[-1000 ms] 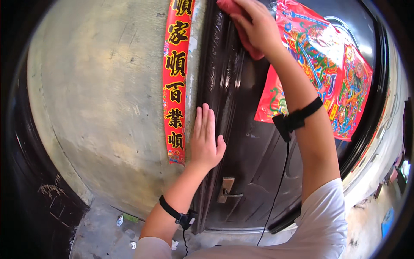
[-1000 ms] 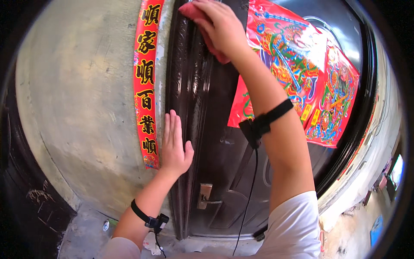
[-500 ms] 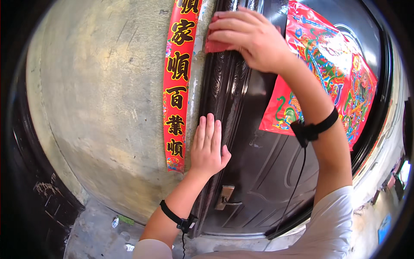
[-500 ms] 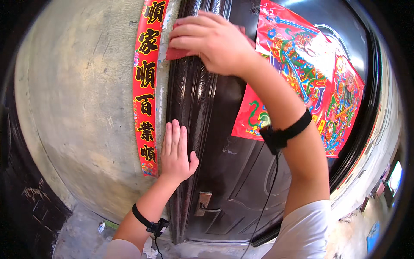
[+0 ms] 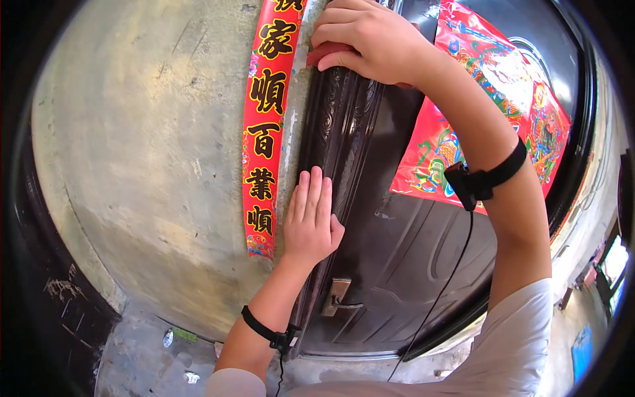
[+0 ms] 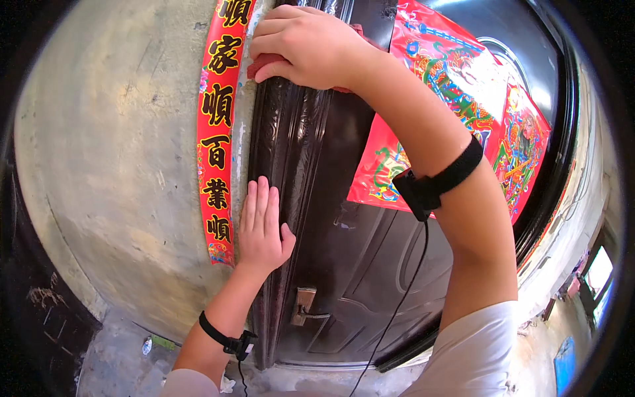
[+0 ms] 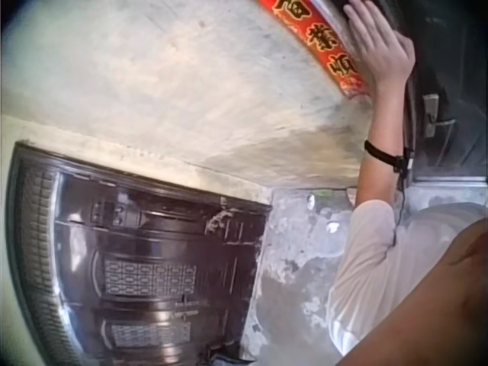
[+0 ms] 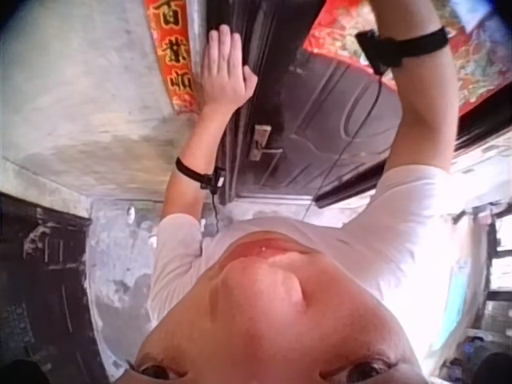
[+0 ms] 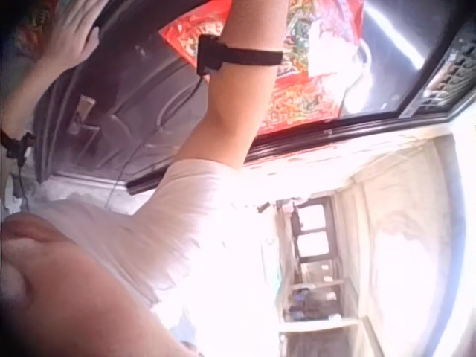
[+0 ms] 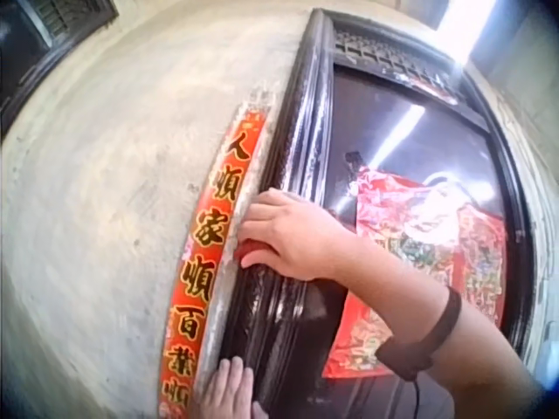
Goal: The person is cleaning a dark metal or wooden door using a pink cloth, wiping the panels and the frame.
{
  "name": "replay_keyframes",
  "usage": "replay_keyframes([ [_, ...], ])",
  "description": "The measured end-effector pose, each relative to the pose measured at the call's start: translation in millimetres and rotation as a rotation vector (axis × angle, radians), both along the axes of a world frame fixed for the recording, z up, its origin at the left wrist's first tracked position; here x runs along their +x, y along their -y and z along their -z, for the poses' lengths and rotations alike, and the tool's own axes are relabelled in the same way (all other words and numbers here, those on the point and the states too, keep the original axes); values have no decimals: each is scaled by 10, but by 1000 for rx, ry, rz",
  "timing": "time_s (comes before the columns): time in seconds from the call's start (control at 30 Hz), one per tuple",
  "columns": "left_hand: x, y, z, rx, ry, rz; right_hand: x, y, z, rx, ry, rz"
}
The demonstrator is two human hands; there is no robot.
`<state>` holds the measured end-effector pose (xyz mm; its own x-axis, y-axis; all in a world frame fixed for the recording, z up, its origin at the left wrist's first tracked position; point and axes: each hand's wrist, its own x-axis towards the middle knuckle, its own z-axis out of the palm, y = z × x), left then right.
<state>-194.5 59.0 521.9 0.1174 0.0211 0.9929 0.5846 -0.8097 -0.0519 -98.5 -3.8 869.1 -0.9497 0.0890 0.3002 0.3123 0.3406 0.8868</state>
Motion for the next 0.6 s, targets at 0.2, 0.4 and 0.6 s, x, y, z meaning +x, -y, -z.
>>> replay_keyframes([
  [0.2, 79, 20, 1, 12, 9, 32, -35, 84, -631, 146, -119, 156],
  [0.4, -4, -42, -5, 33, 22, -2, -246, 79, -306, -114, -78, 180],
  [0.6, -3, -56, 9, 29, 25, -60, -202, 84, -456, -54, 29, 163],
])
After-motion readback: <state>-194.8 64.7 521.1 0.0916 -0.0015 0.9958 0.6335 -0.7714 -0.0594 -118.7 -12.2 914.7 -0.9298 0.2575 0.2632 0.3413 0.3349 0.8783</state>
